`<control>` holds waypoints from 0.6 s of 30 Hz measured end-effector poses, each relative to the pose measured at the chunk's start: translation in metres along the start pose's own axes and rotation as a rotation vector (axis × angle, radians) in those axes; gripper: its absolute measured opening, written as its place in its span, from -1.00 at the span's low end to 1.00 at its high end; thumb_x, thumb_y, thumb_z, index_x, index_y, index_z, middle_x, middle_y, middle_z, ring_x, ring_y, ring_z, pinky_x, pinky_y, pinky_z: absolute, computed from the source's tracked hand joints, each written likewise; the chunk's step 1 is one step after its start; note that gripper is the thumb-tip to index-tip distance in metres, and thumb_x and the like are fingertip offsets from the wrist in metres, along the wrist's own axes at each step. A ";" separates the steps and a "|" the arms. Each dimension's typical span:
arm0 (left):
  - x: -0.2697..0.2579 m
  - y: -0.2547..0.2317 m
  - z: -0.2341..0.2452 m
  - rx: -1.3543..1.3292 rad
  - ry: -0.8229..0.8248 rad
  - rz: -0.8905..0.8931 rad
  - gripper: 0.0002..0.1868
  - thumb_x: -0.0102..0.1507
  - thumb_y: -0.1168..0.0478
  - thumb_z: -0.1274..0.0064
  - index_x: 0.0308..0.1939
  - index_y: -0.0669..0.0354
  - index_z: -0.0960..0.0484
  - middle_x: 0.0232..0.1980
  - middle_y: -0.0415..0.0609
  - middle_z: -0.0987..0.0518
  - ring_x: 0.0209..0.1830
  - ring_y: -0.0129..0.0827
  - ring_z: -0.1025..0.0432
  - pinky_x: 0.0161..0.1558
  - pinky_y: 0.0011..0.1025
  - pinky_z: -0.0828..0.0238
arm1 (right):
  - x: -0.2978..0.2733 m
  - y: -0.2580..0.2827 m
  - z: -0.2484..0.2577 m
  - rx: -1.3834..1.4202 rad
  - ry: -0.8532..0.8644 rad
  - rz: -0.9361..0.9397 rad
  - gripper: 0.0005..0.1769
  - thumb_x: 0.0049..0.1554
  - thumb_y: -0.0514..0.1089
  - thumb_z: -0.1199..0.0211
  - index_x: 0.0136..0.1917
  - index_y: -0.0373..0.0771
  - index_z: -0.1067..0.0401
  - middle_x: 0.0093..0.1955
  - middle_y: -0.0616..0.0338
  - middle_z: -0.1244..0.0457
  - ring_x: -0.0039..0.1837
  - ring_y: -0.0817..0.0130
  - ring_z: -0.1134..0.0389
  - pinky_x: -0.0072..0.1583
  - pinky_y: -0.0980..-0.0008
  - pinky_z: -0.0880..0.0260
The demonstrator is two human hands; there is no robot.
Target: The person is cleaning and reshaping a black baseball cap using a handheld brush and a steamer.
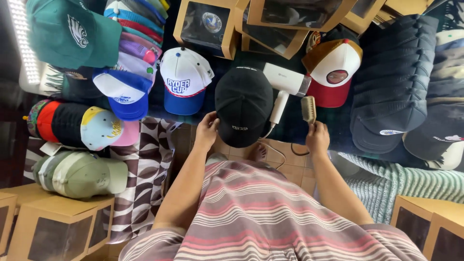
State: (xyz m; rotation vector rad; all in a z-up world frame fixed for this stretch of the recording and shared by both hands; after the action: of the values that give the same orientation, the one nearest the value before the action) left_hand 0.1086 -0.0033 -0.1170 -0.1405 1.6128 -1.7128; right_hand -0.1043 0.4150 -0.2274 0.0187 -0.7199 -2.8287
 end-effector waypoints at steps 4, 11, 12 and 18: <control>-0.006 0.001 -0.002 -0.025 -0.054 -0.008 -0.66 0.43 0.27 0.01 0.29 0.11 -0.56 0.11 0.06 -0.64 0.07 -0.21 -0.56 0.02 -0.25 -0.55 | -0.004 0.007 0.009 0.035 0.084 -0.159 -0.56 0.26 0.05 -0.27 0.34 -0.12 -0.34 0.01 0.06 -0.41 0.09 -0.12 -0.45 0.14 -0.04 -0.47; -0.002 -0.023 0.018 0.120 -0.191 -0.134 -0.71 0.36 0.28 -0.10 0.17 0.03 -0.67 0.09 0.00 -0.67 0.05 -0.20 -0.58 -0.02 -0.27 -0.61 | 0.004 0.048 0.064 -0.101 -0.186 0.127 -0.43 0.07 -0.08 -0.45 0.29 -0.11 -0.30 0.08 0.23 -0.16 0.15 0.11 -0.33 0.16 0.16 -0.33; -0.013 -0.052 0.021 0.128 -0.246 -0.196 -0.72 0.38 0.26 -0.07 0.17 0.04 -0.65 0.14 0.04 -0.62 0.10 -0.09 -0.56 0.01 -0.20 -0.60 | 0.008 0.070 0.068 0.096 -0.121 0.153 -0.51 0.14 -0.18 -0.37 0.30 -0.18 -0.31 0.06 0.11 -0.19 0.16 -0.01 -0.32 0.17 0.14 -0.32; -0.035 -0.156 -0.004 0.344 -0.376 -0.675 -0.61 0.37 0.06 -0.15 0.28 -0.07 -0.56 0.36 -0.07 -0.40 0.33 -0.04 -0.40 0.20 -0.10 -0.51 | 0.040 0.102 -0.029 0.442 0.241 -0.139 -0.39 0.20 0.07 -0.36 0.38 -0.20 -0.25 0.08 0.00 -0.40 0.17 0.01 -0.45 0.10 0.14 -0.54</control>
State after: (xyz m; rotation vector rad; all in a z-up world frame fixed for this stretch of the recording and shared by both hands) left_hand 0.0613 0.0060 0.0355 -0.8592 1.0244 -2.2639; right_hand -0.1196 0.3060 -0.2028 0.4879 -1.3054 -2.6606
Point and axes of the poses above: each hand's wrist, its own x-axis towards the middle knuckle, its own z-axis out of the back of the hand, y = z × x, the point moved 7 cm from there along x, towards the middle knuckle
